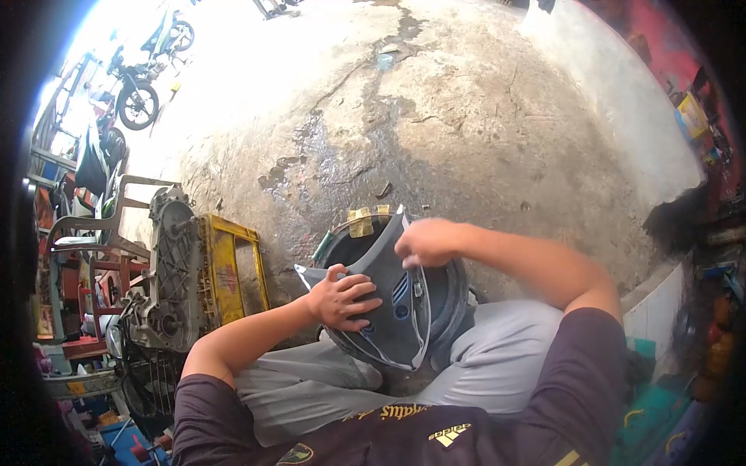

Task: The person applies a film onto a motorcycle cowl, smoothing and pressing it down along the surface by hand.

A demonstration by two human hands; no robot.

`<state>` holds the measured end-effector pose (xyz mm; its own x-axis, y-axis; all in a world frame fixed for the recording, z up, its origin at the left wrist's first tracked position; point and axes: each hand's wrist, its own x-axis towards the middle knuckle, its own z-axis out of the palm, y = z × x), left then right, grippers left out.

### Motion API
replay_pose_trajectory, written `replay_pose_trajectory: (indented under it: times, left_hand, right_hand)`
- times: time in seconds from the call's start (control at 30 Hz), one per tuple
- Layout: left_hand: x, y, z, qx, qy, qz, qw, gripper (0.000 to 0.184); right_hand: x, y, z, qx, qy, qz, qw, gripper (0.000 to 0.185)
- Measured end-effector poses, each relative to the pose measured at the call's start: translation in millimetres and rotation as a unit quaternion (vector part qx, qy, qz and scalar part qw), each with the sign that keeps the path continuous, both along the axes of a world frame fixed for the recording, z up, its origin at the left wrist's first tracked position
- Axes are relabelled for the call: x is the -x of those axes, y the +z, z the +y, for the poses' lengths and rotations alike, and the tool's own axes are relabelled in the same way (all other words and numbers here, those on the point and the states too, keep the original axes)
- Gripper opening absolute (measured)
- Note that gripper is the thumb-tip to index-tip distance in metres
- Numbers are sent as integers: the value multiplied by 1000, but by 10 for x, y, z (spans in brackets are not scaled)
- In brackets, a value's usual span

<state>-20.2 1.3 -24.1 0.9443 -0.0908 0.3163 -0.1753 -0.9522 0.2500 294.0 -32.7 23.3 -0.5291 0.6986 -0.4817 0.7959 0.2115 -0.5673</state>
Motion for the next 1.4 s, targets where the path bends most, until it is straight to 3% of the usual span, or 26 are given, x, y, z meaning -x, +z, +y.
replay_pose_trajectory:
  times: [0.17, 0.27, 0.4, 0.47, 0.53, 0.63, 0.73, 0.83, 0.9, 0.97, 1.03, 1.2, 1.27, 1.4]
  left_hand:
    - [6, 5, 14, 0, -2, 2, 1000, 51]
    - [6, 7, 12, 6, -2, 8, 1000, 51]
    - [2, 3, 10, 9, -1, 6, 1000, 51]
    - [4, 17, 25, 10, -3, 7, 1000, 52]
    - [10, 21, 18, 7, -2, 3, 1000, 52]
    - [5, 2, 2, -6, -3, 1, 1000, 53]
    - [38, 8, 25, -14, -3, -3, 1000, 58]
    - [25, -43, -2, -48, 3, 3, 999, 68]
    - [28, -7, -78, -64, 19, 49, 997, 70]
    - [32, -14, -101, -81, 37, 77, 993, 71]
    - [7, 81, -161, -103, 46, 91, 989, 70]
    - [-275, 288, -658, -57, 180, 78, 979, 57]
    - [-426, 273, -818, -31, 219, 60, 973, 56]
    - [-606, 239, -980, 67, 456, -76, 884, 61]
  right_hand:
    - [57, 46, -29, -39, 21, -49, 998, 23]
    - [-32, -25, 18, -47, -30, -43, 998, 22]
    - [110, -14, -49, -50, 34, -6, 998, 22]
    - [129, 34, -21, -64, 47, -65, 995, 22]
    - [24, 42, 68, -58, -20, -53, 997, 21]
    - [-8, 13, 75, -69, -37, -71, 994, 21]
    - [85, 33, -31, -25, 20, -62, 998, 23]
    - [75, 168, 71, -63, 55, -128, 988, 21]
    - [8, 118, 129, -142, 32, -173, 974, 18]
    - [-18, 322, 90, -145, -57, -110, 982, 19]
    - [-30, 621, 45, -153, -71, -94, 981, 20]
    - [-15, 999, -103, -209, -88, -91, 970, 19]
    - [62, 983, -249, -227, 20, -226, 947, 17]
    - [114, 1039, -409, -205, 1, -210, 956, 14]
